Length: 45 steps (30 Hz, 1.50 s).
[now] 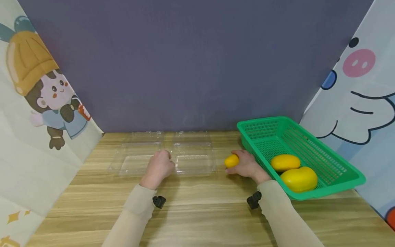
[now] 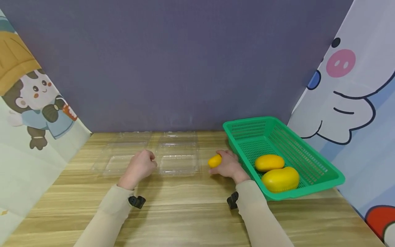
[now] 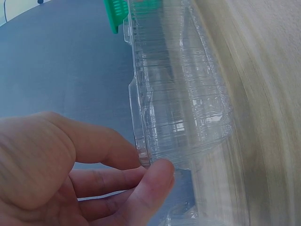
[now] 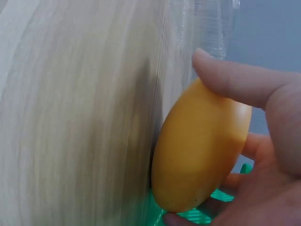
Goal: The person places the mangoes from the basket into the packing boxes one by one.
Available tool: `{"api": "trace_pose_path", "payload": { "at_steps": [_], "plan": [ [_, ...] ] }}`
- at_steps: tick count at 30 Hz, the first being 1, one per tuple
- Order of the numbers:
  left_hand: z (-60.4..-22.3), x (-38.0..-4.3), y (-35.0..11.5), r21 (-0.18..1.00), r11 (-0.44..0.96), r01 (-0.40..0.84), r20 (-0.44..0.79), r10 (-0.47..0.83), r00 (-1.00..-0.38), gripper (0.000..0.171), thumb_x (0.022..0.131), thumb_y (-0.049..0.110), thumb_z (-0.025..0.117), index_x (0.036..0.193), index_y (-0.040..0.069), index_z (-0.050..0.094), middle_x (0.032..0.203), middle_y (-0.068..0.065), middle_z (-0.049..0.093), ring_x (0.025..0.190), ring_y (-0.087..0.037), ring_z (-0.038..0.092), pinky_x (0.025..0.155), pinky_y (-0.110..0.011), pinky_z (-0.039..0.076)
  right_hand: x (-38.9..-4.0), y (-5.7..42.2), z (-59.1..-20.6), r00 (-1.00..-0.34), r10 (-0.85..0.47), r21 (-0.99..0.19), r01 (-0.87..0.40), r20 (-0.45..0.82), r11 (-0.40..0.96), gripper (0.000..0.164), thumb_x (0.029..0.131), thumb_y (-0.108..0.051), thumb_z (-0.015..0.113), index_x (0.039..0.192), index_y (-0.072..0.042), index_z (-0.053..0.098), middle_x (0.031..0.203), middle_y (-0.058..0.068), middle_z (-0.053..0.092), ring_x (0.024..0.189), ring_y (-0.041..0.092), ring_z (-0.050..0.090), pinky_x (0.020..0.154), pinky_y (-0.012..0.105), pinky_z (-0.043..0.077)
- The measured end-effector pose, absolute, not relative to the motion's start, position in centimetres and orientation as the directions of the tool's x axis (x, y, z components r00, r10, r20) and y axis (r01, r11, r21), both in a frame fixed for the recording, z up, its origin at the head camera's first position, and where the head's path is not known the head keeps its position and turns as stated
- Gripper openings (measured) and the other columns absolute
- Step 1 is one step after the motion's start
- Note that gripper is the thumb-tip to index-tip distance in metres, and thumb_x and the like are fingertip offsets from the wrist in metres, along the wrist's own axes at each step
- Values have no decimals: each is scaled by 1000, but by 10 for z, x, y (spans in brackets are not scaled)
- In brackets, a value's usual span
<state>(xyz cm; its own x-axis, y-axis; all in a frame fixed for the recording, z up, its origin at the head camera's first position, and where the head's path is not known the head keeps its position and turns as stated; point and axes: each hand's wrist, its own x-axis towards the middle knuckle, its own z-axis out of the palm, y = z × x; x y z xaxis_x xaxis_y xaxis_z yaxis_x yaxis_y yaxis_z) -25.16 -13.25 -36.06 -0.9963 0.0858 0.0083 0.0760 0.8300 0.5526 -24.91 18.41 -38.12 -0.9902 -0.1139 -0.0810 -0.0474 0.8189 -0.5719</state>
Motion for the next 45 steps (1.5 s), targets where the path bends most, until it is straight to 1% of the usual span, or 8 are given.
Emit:
{"api": "trace_pose_path", "payload": {
  "at_steps": [3,10,19,23,26,31,38,45],
  "plan": [
    [-362,-251,-132,557,827,75,2,88,-996,34,80,-6,55,63,15,34,59,2,29,46,-10,27,41,-23,25,-249,185,-384,-993,-92,-611,-31,-68,791,83,80,-29,84,147,2,46,146,31,42,126,46,44,103,58,40],
    [-363,-251,-132,554,828,81,15,87,-996,35,76,-7,53,62,16,31,57,3,27,46,-9,25,41,-22,24,-249,186,-385,-994,-73,-722,7,-79,692,77,83,-32,81,148,-4,49,137,20,54,107,31,54,91,45,47],
    [-364,-250,-133,556,827,84,18,89,-996,36,76,-7,52,62,17,29,57,4,24,46,-10,23,41,-22,22,-247,181,-386,-992,-25,-783,80,-122,617,73,89,-41,71,148,-6,45,127,16,57,100,29,55,83,39,46],
    [-364,-250,-133,555,827,89,22,93,-995,36,77,-7,52,63,17,28,58,4,24,46,-9,22,41,-22,21,-248,178,-385,-998,15,-805,65,-69,590,60,88,-31,67,139,-6,48,112,15,58,91,28,54,76,37,45],
    [-364,-251,-133,557,825,99,30,99,-995,36,76,-8,51,63,17,28,57,4,24,46,-9,21,41,-22,20,-250,177,-382,-999,35,-812,37,-20,582,55,86,-25,67,134,-5,49,106,14,58,86,27,53,73,37,44],
    [-365,-252,-133,555,823,119,53,108,-993,38,74,-9,49,62,18,25,56,5,20,47,-9,18,41,-22,18,-251,174,-372,-1000,11,-808,11,-5,588,59,88,-27,67,139,-5,47,110,14,58,88,28,54,74,39,45],
    [-366,-252,-133,564,819,104,34,103,-994,36,76,-8,50,64,18,27,58,4,22,46,-9,20,41,-22,20,-250,170,-356,-999,-2,-808,26,-34,588,68,90,-31,65,145,-4,38,115,17,55,90,29,54,74,39,46],
    [-363,-251,-132,568,818,95,23,99,-995,36,77,-7,50,65,18,27,58,4,21,47,-9,20,41,-22,20,-252,166,-343,-999,-15,-789,-32,28,614,69,90,-31,68,145,-4,39,117,17,55,93,30,54,77,41,46]
  ]
}}
